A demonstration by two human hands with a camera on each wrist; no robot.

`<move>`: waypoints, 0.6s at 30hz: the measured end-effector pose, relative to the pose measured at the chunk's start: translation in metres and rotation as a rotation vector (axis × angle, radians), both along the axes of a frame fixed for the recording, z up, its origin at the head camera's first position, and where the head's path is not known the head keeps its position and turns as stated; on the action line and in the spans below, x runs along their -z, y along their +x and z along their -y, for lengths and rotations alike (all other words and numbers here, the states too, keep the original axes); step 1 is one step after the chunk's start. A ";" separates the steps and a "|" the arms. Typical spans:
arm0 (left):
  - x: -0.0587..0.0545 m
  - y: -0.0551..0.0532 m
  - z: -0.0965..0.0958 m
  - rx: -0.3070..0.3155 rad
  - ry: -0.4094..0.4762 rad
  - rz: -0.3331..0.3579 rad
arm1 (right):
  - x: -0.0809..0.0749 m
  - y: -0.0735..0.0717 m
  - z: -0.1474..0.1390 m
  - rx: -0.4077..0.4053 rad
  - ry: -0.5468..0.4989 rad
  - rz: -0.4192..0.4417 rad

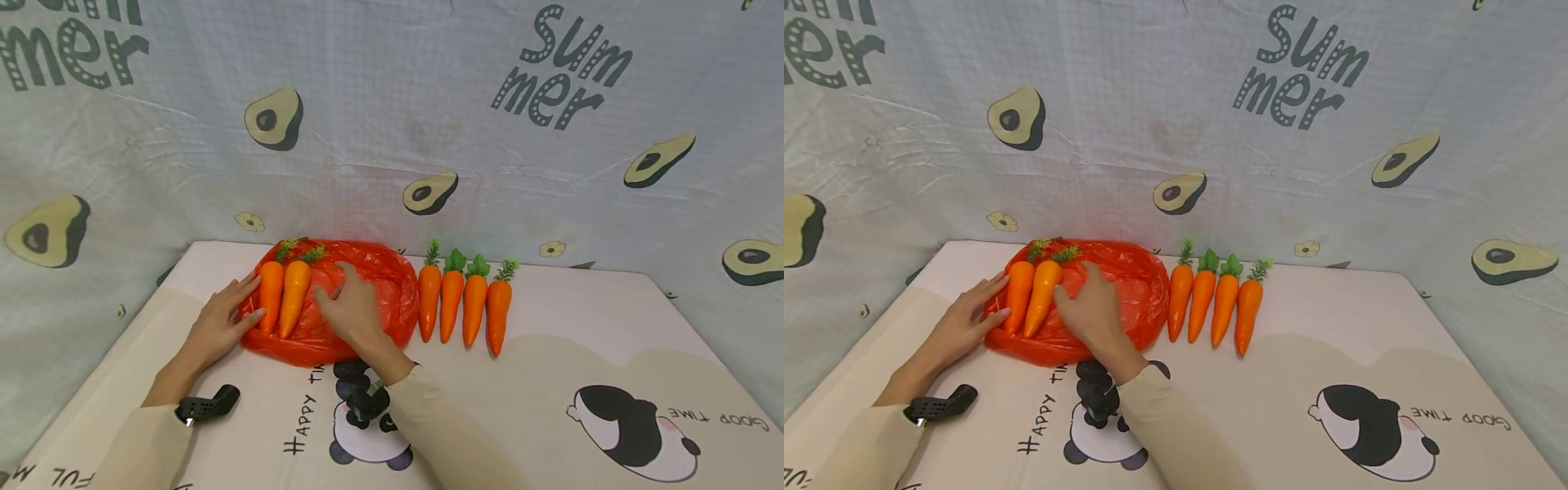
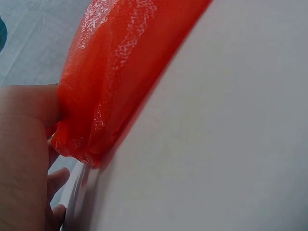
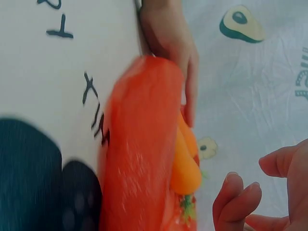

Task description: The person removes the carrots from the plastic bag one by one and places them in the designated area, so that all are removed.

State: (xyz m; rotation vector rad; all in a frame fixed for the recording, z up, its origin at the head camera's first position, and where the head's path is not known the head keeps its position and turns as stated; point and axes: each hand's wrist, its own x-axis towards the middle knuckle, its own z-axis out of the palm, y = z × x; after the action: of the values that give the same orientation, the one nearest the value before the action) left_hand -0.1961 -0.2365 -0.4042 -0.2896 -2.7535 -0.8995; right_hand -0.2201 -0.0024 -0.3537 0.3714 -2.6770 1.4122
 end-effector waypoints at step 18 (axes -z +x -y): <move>-0.001 0.000 0.002 0.005 -0.002 -0.008 | 0.012 -0.002 0.038 -0.028 0.021 0.027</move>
State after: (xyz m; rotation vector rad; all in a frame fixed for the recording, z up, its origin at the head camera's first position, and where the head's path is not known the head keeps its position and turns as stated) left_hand -0.1959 -0.2381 -0.4029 -0.2995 -2.7478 -0.8941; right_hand -0.2219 -0.0402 -0.3657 0.3952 -2.7208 1.4080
